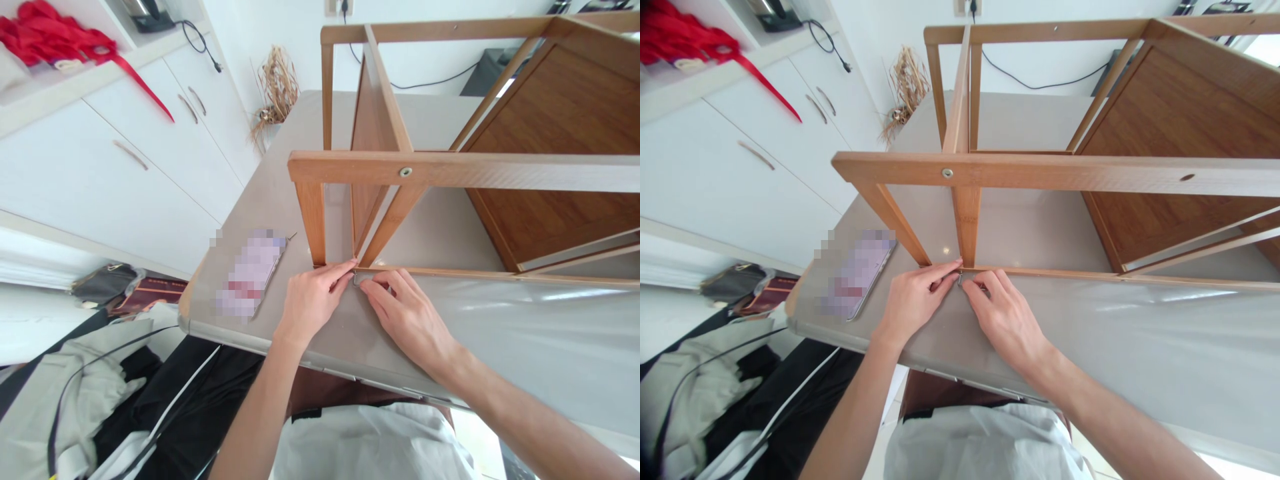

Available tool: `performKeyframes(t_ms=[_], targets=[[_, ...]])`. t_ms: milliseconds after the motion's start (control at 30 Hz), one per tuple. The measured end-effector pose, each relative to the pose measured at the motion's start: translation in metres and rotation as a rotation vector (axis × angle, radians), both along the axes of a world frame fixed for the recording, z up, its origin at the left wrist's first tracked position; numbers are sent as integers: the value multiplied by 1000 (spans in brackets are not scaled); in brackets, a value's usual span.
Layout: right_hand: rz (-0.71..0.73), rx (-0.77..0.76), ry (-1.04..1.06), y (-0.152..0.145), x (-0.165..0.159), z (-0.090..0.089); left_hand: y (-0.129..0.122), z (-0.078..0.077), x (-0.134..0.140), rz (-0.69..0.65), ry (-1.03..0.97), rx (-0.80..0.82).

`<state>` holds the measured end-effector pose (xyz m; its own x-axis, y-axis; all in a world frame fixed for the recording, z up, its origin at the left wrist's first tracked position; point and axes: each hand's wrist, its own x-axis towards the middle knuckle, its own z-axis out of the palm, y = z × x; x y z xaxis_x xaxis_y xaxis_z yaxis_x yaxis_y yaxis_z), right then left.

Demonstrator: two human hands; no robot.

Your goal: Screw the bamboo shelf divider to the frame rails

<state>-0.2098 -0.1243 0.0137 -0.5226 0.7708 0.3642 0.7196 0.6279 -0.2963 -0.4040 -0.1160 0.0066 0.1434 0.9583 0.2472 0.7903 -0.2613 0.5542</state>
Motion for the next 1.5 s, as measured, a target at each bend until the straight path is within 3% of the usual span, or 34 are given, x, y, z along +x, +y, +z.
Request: performKeyframes(t_ms=[667,900,1500], targets=[[-13,-29,28,3,1,-1,-1,1,0,-1,-5,-16],[-31,-38,126,4,-1,-3,0,1,0,-1,7,-20],[-32,36,118,4,-2,-2,-1,3,1,8,16,-3]])
